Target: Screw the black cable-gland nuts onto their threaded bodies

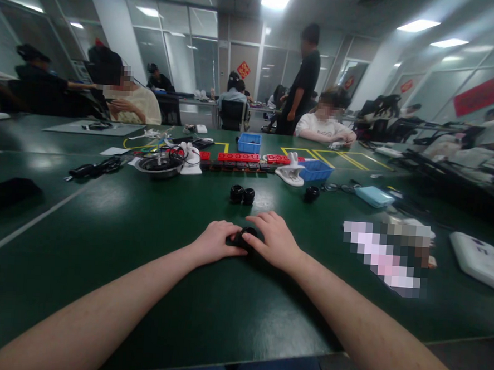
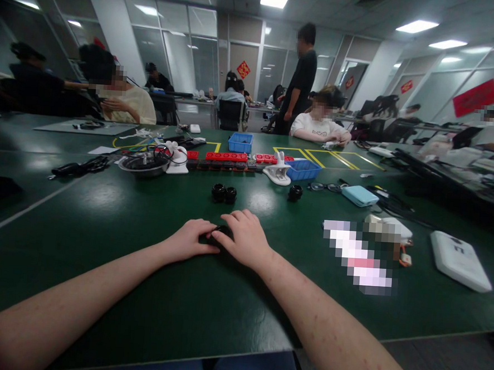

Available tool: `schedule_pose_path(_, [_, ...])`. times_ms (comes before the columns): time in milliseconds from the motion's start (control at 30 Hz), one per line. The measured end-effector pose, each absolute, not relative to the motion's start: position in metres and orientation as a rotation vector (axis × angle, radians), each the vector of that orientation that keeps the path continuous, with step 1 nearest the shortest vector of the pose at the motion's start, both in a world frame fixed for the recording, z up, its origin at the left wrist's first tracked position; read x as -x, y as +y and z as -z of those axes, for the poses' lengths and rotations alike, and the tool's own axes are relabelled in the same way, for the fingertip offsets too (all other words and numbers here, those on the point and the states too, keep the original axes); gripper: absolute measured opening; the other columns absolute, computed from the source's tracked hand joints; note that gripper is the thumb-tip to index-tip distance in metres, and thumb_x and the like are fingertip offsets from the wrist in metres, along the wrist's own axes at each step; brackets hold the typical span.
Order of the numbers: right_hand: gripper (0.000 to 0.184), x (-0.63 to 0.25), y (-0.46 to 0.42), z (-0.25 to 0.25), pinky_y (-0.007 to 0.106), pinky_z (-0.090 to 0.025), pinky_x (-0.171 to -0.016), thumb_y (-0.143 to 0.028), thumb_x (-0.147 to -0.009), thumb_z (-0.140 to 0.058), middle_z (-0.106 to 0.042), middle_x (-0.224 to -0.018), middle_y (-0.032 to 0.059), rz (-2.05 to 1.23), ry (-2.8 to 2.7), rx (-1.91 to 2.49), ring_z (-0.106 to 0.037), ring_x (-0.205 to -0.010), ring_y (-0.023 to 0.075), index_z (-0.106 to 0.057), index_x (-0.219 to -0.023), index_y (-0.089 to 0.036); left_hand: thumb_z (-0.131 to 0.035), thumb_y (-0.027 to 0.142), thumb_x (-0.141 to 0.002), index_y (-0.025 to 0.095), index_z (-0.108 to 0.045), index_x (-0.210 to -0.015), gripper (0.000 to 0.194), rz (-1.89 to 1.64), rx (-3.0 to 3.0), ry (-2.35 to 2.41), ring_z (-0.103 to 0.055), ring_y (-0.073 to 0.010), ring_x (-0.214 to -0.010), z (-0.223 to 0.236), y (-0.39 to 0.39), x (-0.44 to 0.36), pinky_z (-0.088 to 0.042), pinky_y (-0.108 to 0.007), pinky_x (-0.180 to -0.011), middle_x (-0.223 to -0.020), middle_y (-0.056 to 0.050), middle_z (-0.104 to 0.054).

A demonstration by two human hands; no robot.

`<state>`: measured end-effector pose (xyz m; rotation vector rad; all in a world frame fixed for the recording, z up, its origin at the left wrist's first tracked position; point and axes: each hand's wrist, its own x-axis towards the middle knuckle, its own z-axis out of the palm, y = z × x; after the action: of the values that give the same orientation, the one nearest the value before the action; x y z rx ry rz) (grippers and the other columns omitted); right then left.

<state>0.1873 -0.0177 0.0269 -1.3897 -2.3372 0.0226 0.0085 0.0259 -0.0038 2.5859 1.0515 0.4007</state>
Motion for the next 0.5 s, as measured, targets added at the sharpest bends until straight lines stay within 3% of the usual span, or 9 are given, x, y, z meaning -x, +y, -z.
schedule_pose_path(200, [0.030, -0.178, -0.028, -0.031, 0.034, -0.038, -0.075, -0.036, -0.083, -0.049, -0.058, -0.090, 0.0081, -0.037, -2.368, 1.355, -0.046, -0.084, 0.0194, -0.060, -0.100, -0.014, -0.057, 0.051, -0.072, 0.019, -0.055, -0.076, 0.032, -0.402, -2.608, 1.054, -0.049, -0.0169, -0.071, 0.008, 0.028, -0.008, -0.034, -0.027, -0.066, -0.075, 0.001, -0.056])
schedule_pose_path(500, [0.033, -0.178, -0.031, -0.031, 0.036, -0.039, -0.078, -0.038, -0.081, -0.051, -0.055, -0.095, 0.0091, -0.024, -2.375, 1.372, -0.046, -0.089, 0.0211, -0.058, -0.104, -0.015, -0.056, 0.050, -0.072, 0.018, -0.046, -0.066, 0.034, -0.420, -2.610, 1.049, -0.047, -0.0157, -0.067, 0.007, 0.027, -0.009, -0.033, -0.026, -0.062, -0.069, 0.002, -0.053])
